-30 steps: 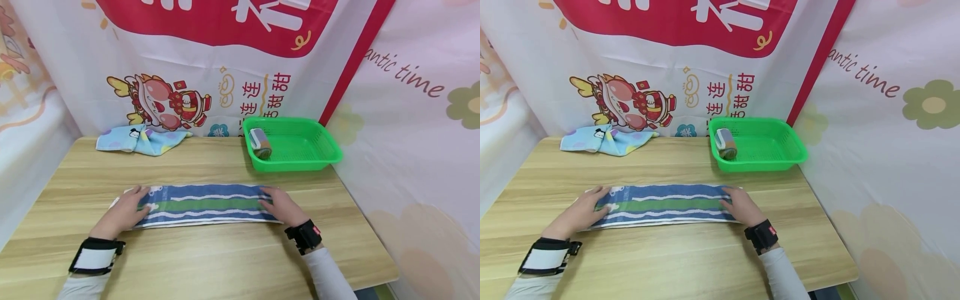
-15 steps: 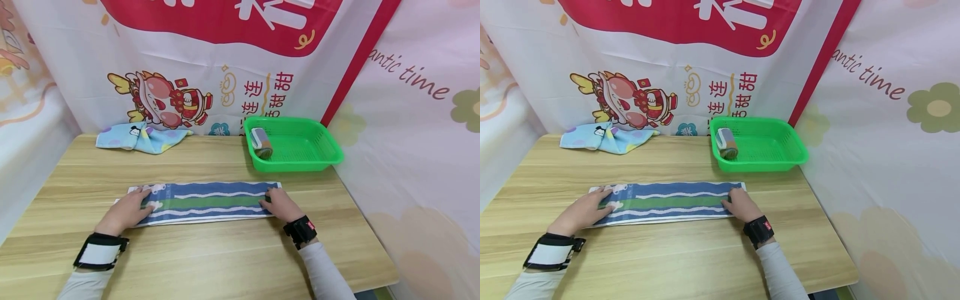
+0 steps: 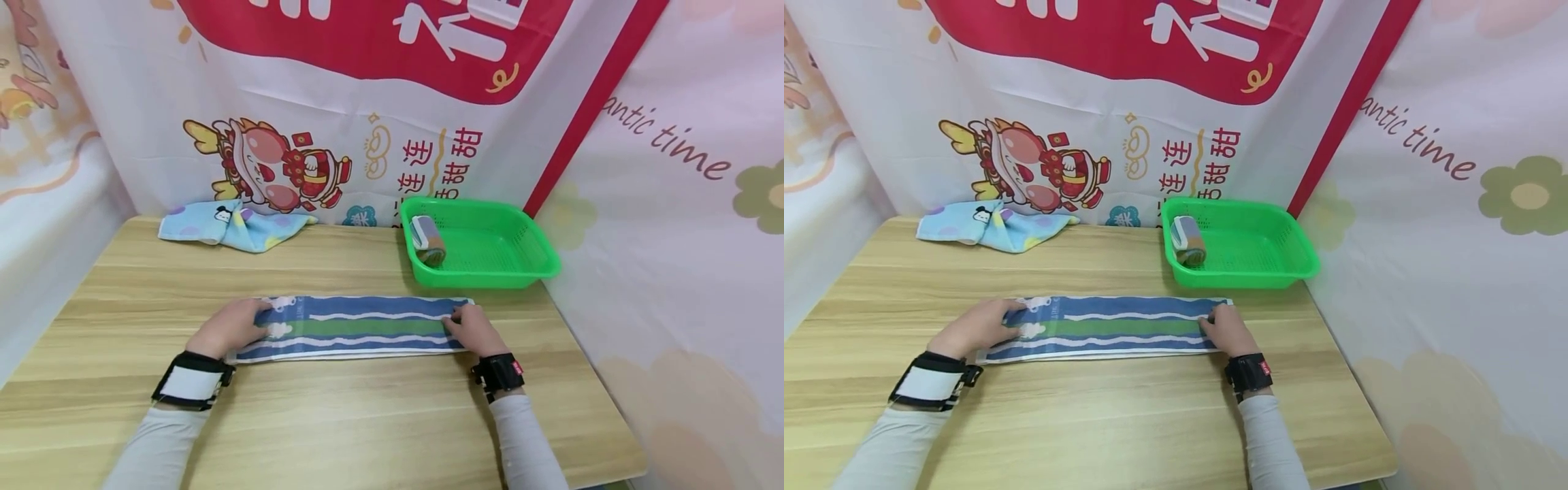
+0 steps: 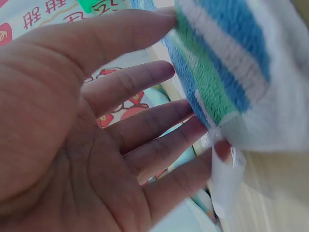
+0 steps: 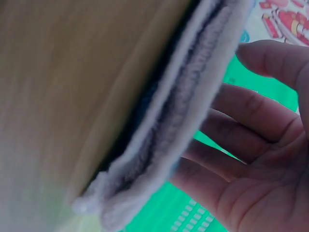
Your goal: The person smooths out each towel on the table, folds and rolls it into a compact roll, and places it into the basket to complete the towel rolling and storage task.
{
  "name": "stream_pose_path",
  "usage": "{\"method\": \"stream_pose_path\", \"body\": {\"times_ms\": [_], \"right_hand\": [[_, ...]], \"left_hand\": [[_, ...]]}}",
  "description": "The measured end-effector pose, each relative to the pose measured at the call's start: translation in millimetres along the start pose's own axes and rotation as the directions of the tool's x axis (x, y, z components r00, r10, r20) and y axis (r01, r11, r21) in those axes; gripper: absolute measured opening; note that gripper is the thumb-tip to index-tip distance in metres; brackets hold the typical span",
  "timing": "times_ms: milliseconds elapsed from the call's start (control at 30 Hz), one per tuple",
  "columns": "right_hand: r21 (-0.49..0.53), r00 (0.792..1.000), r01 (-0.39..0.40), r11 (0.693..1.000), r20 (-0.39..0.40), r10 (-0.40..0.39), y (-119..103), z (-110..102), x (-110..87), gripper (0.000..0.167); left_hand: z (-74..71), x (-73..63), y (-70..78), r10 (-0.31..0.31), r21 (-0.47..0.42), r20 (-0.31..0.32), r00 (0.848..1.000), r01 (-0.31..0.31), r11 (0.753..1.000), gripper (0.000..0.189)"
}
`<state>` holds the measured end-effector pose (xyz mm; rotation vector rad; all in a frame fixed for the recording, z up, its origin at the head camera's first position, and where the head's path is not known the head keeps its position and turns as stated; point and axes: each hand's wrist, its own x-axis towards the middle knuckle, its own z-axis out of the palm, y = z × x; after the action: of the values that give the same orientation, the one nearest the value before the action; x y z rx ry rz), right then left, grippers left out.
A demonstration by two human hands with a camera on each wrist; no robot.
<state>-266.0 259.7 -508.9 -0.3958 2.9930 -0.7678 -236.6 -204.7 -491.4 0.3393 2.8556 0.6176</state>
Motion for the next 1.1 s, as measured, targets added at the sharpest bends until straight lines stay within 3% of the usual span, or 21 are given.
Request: {"method": "stream_pose_path", "body": {"times_ms": [233, 533, 633, 700, 767, 867, 1000, 1100], "right_hand": [[0.027, 1.0, -0.011, 1.0, -0.011, 0.012, 18, -8, -0.7, 0.054], [0.033, 0.996, -0.087, 0.996, -0.018, 0.088, 31, -14, 6.4, 0.054], [0.034, 0.994, -0.1, 0.994, -0.039, 0.101, 33, -16, 9.6, 0.048], [0.048, 0.99, -0.112, 0.993, -0.08, 0.115, 34, -17, 11.0, 0.033], [0.057, 0.98, -0.132, 0.99, -0.141, 0.139, 37, -18, 10.4, 0.022], [0.066, 0.954, -0.211, 0.975, -0.205, 0.22, 41, -20, 4.4, 0.038], [0.075, 0.914, -0.353, 0.933, -0.185, 0.361, 47, -24, -5.8, 0.054], [0.077, 0.895, -0.406, 0.911, -0.167, 0.413, 49, -26, -8.6, 0.055]], "left_hand": [[-1.0, 16.7, 13.2, 0.002, -0.014, 0.018, 1.0, -0.001, 1.0, 0.049], [0.8, 36.4, 23.6, -0.002, -0.057, 0.015, 1.0, 0.003, 0.998, 0.051], [1.1, 40.0, 26.2, 0.0, -0.05, 0.002, 1.0, 0.0, 0.999, 0.049], [0.8, 40.1, 28.0, 0.013, -0.025, -0.006, 1.0, -0.013, 1.0, 0.048], [0.8, 39.6, 29.6, 0.019, -0.001, -0.005, 1.0, -0.019, 1.0, 0.047], [0.6, 37.7, 32.4, 0.02, 0.026, 0.006, 1.0, -0.02, 0.999, 0.047], [0.8, 38.0, 34.3, 0.023, 0.03, 0.015, 1.0, -0.023, 0.999, 0.047], [0.6, 40.5, 33.2, 0.049, 0.025, 0.018, 0.999, -0.049, 0.998, 0.047]]}}
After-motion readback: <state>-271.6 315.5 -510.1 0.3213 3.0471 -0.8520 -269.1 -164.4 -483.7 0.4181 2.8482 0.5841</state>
